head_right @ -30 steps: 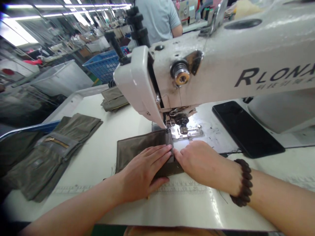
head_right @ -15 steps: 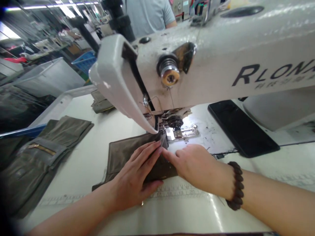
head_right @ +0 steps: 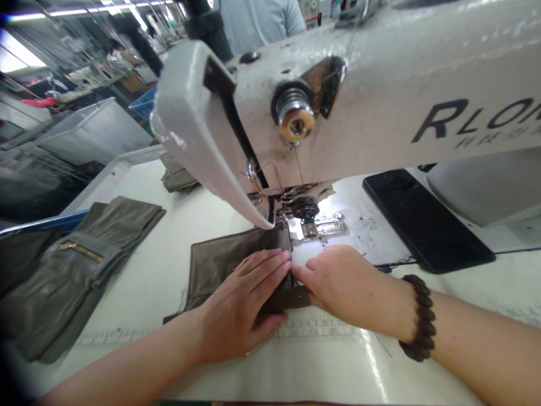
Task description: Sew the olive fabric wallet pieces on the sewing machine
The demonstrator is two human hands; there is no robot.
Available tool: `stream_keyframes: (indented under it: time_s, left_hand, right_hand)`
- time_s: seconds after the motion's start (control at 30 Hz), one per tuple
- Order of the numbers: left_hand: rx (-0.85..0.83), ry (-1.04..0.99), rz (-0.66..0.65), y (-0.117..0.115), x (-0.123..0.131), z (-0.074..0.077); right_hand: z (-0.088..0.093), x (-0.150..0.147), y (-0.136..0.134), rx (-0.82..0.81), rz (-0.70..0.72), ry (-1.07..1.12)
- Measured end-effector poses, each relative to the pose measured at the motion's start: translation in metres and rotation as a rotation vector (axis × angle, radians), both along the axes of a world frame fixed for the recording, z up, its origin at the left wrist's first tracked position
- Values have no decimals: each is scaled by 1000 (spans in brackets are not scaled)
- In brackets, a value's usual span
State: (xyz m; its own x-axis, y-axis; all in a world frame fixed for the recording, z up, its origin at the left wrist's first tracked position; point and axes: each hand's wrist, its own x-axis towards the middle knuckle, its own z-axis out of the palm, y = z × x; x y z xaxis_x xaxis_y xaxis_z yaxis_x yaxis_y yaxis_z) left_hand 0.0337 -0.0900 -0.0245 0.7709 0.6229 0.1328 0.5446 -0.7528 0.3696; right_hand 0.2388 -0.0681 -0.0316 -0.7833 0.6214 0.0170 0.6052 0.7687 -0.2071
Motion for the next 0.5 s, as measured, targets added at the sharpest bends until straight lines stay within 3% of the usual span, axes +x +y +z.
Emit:
stream_keyframes:
  time_s: [0.2, 0.5]
  left_hand:
    - [-17, 64, 5, -4, 4, 0]
    - [11, 42, 2, 5, 6, -4]
  right_hand:
    - [-4, 6, -1, 30, 120, 67]
    - [-5, 3, -1, 54, 27, 78]
